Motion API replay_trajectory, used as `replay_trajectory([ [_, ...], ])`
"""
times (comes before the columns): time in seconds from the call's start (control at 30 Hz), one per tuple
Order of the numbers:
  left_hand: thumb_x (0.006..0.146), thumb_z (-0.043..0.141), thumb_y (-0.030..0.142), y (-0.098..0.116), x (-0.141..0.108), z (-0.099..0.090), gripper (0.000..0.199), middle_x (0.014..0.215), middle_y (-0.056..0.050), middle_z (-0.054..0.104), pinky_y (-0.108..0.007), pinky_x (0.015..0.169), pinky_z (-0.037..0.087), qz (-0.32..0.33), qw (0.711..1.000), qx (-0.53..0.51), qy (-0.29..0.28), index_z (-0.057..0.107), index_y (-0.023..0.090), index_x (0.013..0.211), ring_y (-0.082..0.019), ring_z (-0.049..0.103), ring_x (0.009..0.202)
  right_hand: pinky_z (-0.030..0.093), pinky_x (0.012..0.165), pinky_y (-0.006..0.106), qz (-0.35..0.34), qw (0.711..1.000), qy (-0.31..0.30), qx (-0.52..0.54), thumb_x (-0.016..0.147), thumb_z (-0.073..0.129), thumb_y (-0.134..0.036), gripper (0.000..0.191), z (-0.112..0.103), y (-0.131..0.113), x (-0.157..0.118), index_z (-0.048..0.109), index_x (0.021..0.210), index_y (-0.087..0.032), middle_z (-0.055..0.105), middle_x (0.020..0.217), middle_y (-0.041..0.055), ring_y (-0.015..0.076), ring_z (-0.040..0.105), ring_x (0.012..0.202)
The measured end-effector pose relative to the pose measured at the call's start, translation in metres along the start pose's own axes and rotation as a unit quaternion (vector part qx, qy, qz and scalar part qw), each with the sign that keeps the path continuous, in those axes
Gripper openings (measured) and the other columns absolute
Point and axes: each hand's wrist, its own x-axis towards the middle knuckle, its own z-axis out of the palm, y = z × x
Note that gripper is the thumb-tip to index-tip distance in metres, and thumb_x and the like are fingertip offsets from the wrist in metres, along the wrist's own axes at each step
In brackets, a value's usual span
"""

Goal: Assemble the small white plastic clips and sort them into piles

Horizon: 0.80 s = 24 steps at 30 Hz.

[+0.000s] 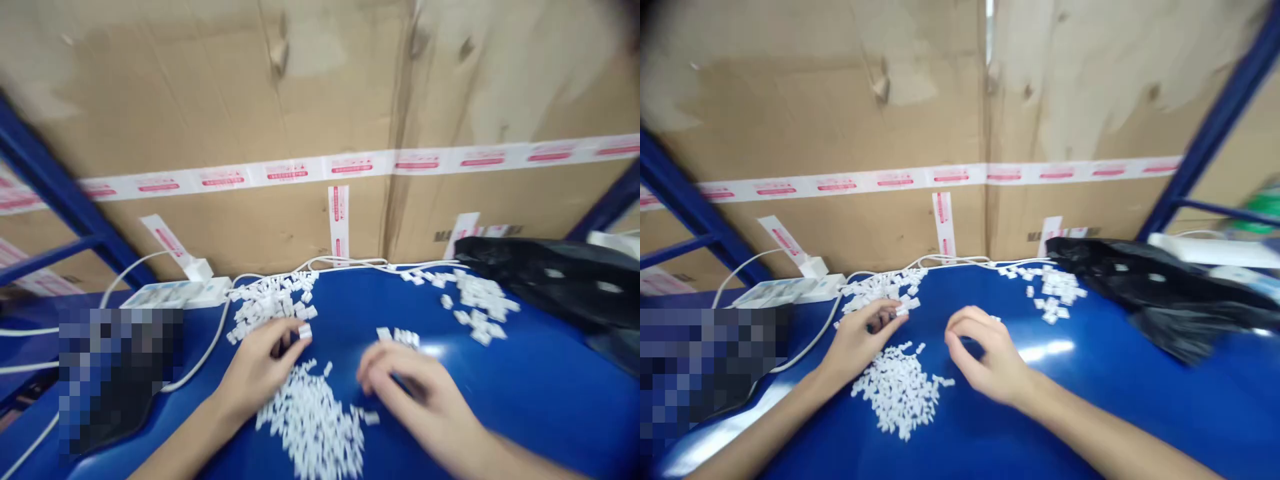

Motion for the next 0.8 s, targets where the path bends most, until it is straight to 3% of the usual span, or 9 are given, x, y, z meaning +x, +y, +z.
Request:
replay_trajectory([
  [0.07, 0.092, 0.061, 0.038, 0.004, 0.005, -0.004, 0.021, 0.068, 0.001, 0.064, -0.025, 0.054, 0.049, -0.018, 1.0, 0.0, 0.024, 0.068, 0.02, 0.102, -0.013, 0.055, 0.053, 0.052, 0.078, 0.032, -0.084, 0.993, 0.036, -0.081, 0.099, 0.05, -0.022, 0.021, -0.005, -0.002, 0.005, 0.064, 0.084, -0.02, 0.07, 0.088, 0.0075, 0.0172, 0.066, 0.083],
  [0.13, 0.092, 0.061, 0.042, 0.004, 0.011, -0.008, 0.027, 0.075, -0.002, 0.068, -0.029, 0.064, 0.052, -0.003, 0.999, 0.034, 0.037, 0.069, 0.019, 0.102, -0.016, 0.061, 0.063, 0.049, 0.085, 0.036, -0.156, 0.97, 0.026, -0.183, 0.096, 0.053, -0.021, 0.016, -0.014, 0.001, 0.008, 0.064, 0.085, -0.019, 0.068, 0.093, 0.0078, 0.0188, 0.063, 0.089],
  [0.27, 0.094, 0.054, 0.047, -0.006, 0.015, -0.018, 0.032, 0.098, -0.008, 0.073, -0.037, 0.086, 0.051, 0.035, 0.995, 0.094, 0.025, 0.069, 0.02, 0.102, -0.027, 0.067, 0.095, 0.047, 0.089, 0.037, -0.108, 0.948, 0.065, -0.291, 0.096, 0.057, -0.024, 0.012, -0.026, 0.014, 0.005, 0.067, 0.096, -0.016, 0.065, 0.101, 0.01, 0.0203, 0.059, 0.095],
  [0.37, 0.093, 0.049, 0.047, -0.014, 0.013, -0.026, 0.034, 0.096, -0.01, 0.073, -0.04, 0.088, 0.049, 0.04, 0.988, 0.146, 0.033, 0.068, 0.019, 0.095, -0.031, 0.065, 0.098, 0.045, 0.089, 0.037, -0.074, 0.934, -0.002, -0.348, 0.094, 0.063, -0.029, 0.013, -0.022, 0.022, 0.002, 0.068, 0.097, -0.017, 0.065, 0.105, 0.0095, 0.0217, 0.059, 0.098],
  [0.5, 0.092, 0.045, 0.043, -0.018, 0.008, -0.025, 0.035, 0.104, -0.014, 0.072, -0.045, 0.095, 0.045, 0.042, 0.98, 0.192, 0.027, 0.069, 0.018, 0.093, -0.035, 0.062, 0.106, 0.044, 0.089, 0.034, -0.023, 0.924, 0.008, -0.381, 0.095, 0.061, -0.027, 0.015, -0.016, 0.026, 0.0, 0.071, 0.095, -0.016, 0.064, 0.101, 0.0089, 0.0206, 0.058, 0.097],
  [0.8, 0.092, 0.041, 0.038, -0.01, -0.005, -0.026, 0.038, 0.106, -0.016, 0.072, -0.045, 0.094, 0.045, 0.026, 0.975, 0.213, 0.054, 0.072, 0.016, 0.095, -0.035, 0.06, 0.107, 0.041, 0.077, 0.027, 0.051, 0.905, 0.016, -0.422, 0.098, 0.058, -0.027, 0.026, -0.011, 0.019, 0.008, 0.068, 0.077, -0.015, 0.063, 0.086, 0.0061, 0.0172, 0.058, 0.086],
])
